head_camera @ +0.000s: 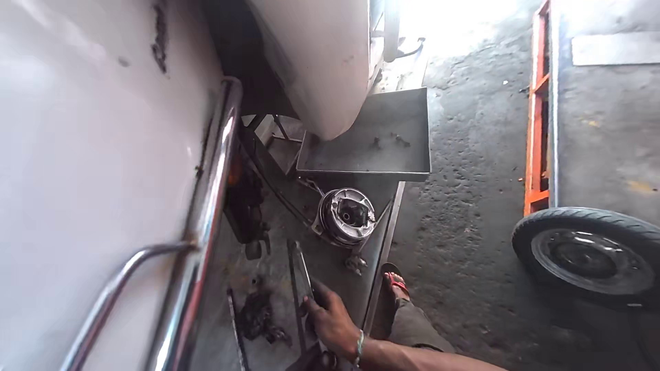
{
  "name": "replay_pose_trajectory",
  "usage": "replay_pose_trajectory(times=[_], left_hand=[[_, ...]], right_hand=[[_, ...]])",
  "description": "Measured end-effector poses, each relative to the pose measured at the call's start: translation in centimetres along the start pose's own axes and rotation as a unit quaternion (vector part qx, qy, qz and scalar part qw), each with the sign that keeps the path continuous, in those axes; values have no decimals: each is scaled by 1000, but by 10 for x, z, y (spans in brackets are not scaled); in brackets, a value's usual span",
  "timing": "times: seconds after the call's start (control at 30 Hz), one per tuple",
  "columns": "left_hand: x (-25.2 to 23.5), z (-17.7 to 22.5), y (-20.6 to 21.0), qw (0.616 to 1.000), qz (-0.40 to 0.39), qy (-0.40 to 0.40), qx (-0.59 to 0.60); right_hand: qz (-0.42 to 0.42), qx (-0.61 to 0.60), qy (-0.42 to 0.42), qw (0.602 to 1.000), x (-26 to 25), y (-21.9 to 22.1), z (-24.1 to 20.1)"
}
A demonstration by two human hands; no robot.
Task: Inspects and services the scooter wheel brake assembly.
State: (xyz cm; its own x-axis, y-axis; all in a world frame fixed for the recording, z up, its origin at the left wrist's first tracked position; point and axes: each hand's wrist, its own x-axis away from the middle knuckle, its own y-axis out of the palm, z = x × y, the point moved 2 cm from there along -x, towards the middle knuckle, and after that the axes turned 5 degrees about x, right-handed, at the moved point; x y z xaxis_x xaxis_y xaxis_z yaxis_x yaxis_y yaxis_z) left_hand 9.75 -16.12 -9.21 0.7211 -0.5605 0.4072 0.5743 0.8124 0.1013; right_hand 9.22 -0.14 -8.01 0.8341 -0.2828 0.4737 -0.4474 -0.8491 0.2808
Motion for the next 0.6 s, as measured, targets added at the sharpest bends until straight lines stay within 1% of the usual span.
replay_pose_trajectory(times=[0.03,0.07,0.1,0.13,0.2,0.23,0.3,0.37,0.47,0.53,0.57,0.6], left_hand=[[-7,10,-9,998,-12,17,-56],[-12,27,-15,994,7,11,-106],[-18,43,-21,990,39,8,-133],[-25,52,-32,986,73,24,-149],[-41,74,-48,974,137,76,-165],[-50,87,-50,967,163,100,-168],[-65,112,-48,963,187,132,-144],[-75,144,-30,960,212,148,-103],[-74,190,16,952,266,135,-67],[-81,195,8,952,256,149,-82],[-86,196,5,951,257,151,-86],[-90,198,6,955,254,134,-79]], right_hand=[[28,22,-43,998,-4,-1,-10],[54,57,-69,995,-10,-3,-24],[76,98,-74,989,-19,-6,-41],[89,135,-67,985,-29,-7,-57],[89,205,-66,973,-43,-6,-86],[75,241,-67,965,-47,-4,-97],[32,298,-53,953,-50,2,-112],[9,305,-45,951,-50,5,-122],[42,216,-39,975,-51,-3,-115],[61,218,-40,973,-52,-12,-115],[50,236,-52,969,-53,-15,-120],[24,257,-58,964,-52,-16,-125]])
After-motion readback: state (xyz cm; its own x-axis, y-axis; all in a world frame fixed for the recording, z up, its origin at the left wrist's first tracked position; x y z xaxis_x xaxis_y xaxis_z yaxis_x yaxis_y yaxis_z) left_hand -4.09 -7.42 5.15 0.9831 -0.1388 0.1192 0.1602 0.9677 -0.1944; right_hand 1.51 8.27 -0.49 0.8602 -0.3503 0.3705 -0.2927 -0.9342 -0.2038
